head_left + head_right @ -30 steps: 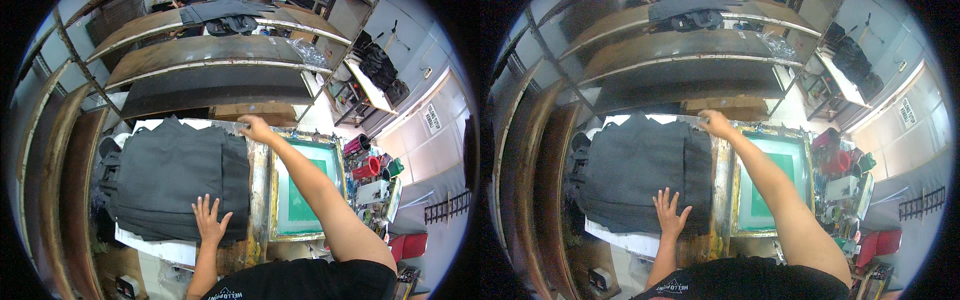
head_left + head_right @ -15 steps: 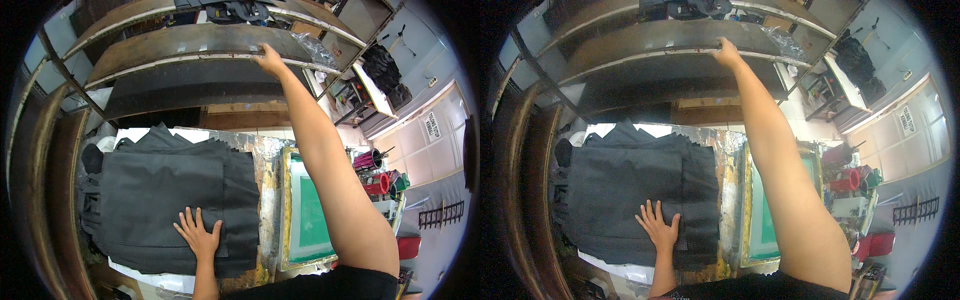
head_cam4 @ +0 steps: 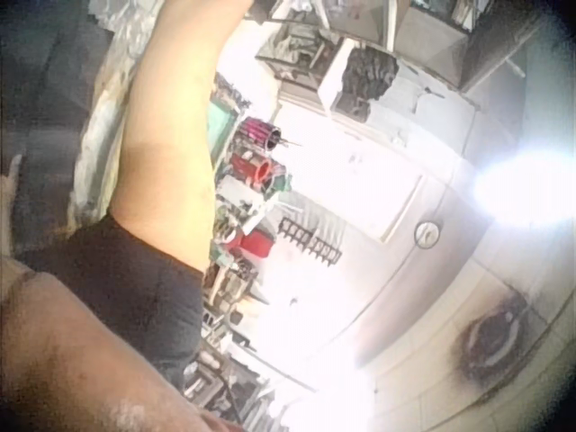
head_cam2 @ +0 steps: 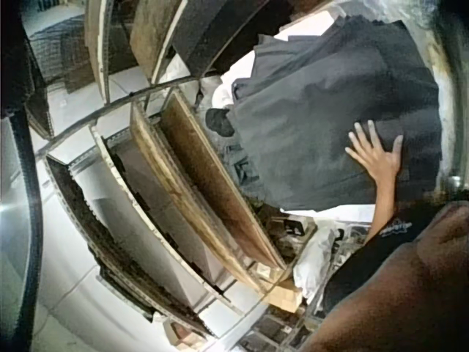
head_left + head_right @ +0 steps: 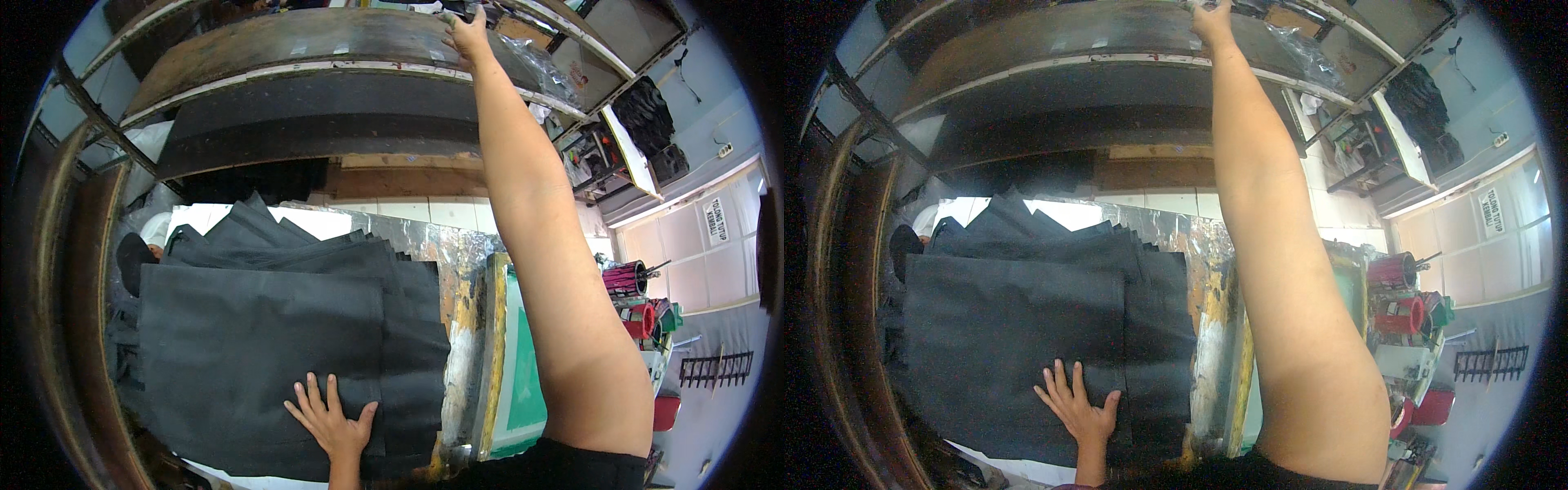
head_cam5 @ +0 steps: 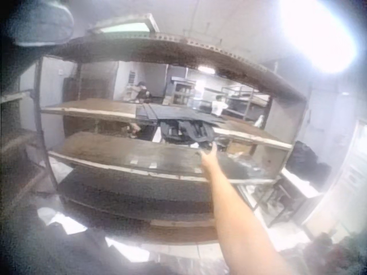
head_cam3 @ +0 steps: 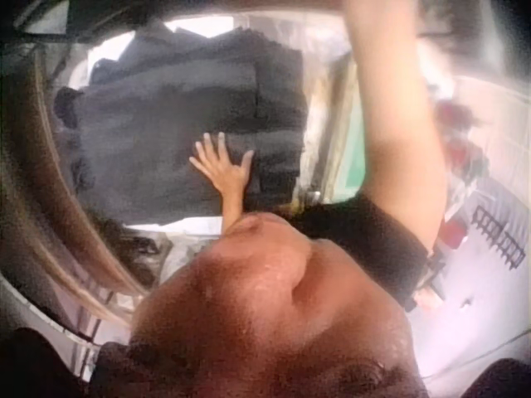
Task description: The person aligns and stacks black fabric bags on a workbench before moving the finished pile onto a storage shelf.
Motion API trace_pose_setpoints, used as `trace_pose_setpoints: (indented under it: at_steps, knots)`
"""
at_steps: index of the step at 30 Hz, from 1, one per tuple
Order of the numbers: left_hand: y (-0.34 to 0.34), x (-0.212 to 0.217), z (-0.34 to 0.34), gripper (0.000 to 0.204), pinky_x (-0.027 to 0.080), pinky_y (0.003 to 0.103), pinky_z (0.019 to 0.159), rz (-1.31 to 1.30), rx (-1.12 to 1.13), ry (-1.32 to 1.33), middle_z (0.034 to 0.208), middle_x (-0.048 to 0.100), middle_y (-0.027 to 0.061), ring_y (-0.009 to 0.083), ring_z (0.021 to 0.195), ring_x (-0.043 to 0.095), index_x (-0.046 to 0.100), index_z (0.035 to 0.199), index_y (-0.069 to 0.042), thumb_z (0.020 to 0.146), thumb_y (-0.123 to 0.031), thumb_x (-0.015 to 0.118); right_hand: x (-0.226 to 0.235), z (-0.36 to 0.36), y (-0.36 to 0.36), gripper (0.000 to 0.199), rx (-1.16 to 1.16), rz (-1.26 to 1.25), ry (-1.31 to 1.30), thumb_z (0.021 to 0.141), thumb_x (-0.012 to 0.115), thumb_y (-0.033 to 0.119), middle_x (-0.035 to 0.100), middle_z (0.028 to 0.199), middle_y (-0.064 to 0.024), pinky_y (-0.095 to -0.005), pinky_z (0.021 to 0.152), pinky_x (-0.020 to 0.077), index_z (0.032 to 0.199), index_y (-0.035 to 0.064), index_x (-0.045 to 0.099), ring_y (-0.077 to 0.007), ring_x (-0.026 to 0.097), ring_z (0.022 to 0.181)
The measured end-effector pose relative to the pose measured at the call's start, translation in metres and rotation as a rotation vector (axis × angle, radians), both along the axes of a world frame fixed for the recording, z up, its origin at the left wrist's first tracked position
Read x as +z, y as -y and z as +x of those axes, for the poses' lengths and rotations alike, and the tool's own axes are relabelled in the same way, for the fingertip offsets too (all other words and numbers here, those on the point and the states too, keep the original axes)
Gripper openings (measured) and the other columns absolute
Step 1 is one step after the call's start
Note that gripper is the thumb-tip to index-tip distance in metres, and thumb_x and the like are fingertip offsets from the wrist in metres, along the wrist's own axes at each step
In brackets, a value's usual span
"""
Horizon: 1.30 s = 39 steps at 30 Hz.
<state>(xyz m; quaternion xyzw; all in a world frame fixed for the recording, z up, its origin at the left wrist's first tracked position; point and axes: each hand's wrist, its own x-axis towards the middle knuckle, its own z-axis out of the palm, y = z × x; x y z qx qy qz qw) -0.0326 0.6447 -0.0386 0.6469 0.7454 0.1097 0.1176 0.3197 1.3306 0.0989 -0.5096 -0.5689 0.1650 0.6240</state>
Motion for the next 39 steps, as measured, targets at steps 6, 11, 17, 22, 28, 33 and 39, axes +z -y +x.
trace_pose_setpoints:
  at_steps: [6,11,17,22,28,33,39]
  knots:
    - [0.005,-0.004,0.003,0.090,0.006,0.073,0.119,-0.024,0.047,-0.009,0.159,0.036,0.0205,0.0472,0.150,0.024,0.053,0.145,-0.013,0.085,-0.080,0.055,0.007,-0.031,-0.010,0.076,0.375,-0.165,-0.591,0.096,0.057,0.055,0.045,0.149,-0.0111,-0.0576,0.098,0.0429,0.159,0.0272,0.023,-0.0346,0.049,0.121]
    - [0.006,-0.006,0.004,0.094,0.006,0.074,0.118,-0.045,0.067,-0.010,0.159,0.035,0.0203,0.0475,0.151,0.023,0.050,0.147,-0.015,0.083,-0.084,0.051,0.018,-0.062,0.011,0.095,0.467,-0.142,-0.856,0.090,0.044,0.083,0.041,0.150,-0.0127,-0.0626,0.114,0.0284,0.161,0.0225,0.026,-0.0375,0.042,0.128]
    - [0.008,-0.008,0.001,0.096,0.005,0.074,0.118,-0.055,0.048,-0.005,0.160,0.034,0.0197,0.0462,0.151,0.022,0.049,0.149,-0.017,0.083,-0.088,0.046,0.047,-0.062,0.007,0.100,0.497,-0.079,-0.991,0.085,0.047,0.086,0.046,0.135,-0.0110,-0.0605,0.114,0.0283,0.153,0.0137,0.035,-0.0297,0.045,0.109]
    - [0.007,-0.010,0.001,0.097,0.005,0.074,0.118,-0.060,0.047,-0.009,0.161,0.033,0.0192,0.0460,0.151,0.022,0.048,0.150,-0.019,0.083,-0.090,0.043,0.061,-0.056,-0.026,0.090,0.408,0.042,-1.104,0.085,0.061,0.078,0.052,0.116,-0.0107,-0.0516,0.113,0.0331,0.146,0.0131,0.045,-0.0279,0.047,0.104]
    - [0.008,-0.008,0.002,0.097,0.005,0.074,0.118,-0.050,0.055,0.008,0.161,0.033,0.0193,0.0465,0.151,0.021,0.046,0.151,-0.020,0.083,-0.089,0.044,0.062,-0.058,-0.033,0.056,0.674,0.129,-0.886,0.102,0.057,0.050,0.053,0.145,-0.0073,-0.0544,0.115,0.0329,0.148,0.0194,0.049,-0.0314,0.049,0.129]
    - [0.008,-0.009,0.000,0.100,0.007,0.075,0.117,-0.038,0.041,0.000,0.160,0.035,0.0184,0.0462,0.151,0.023,0.049,0.150,-0.019,0.080,-0.090,0.047,0.050,-0.044,-0.048,0.037,0.867,0.057,-0.788,0.104,0.057,0.036,0.062,0.133,-0.0050,-0.0545,0.109,0.0384,0.136,0.0178,0.060,-0.0274,0.052,0.127]
    - [0.009,-0.010,0.003,0.100,0.008,0.076,0.117,-0.031,0.060,-0.003,0.160,0.036,0.0178,0.0463,0.150,0.024,0.053,0.148,-0.018,0.079,-0.091,0.049,0.030,-0.073,-0.028,0.022,0.564,0.096,-0.922,0.101,0.061,0.031,0.066,0.104,-0.0030,-0.0444,0.080,0.0511,0.118,0.0162,0.065,-0.0213,0.061,0.095]
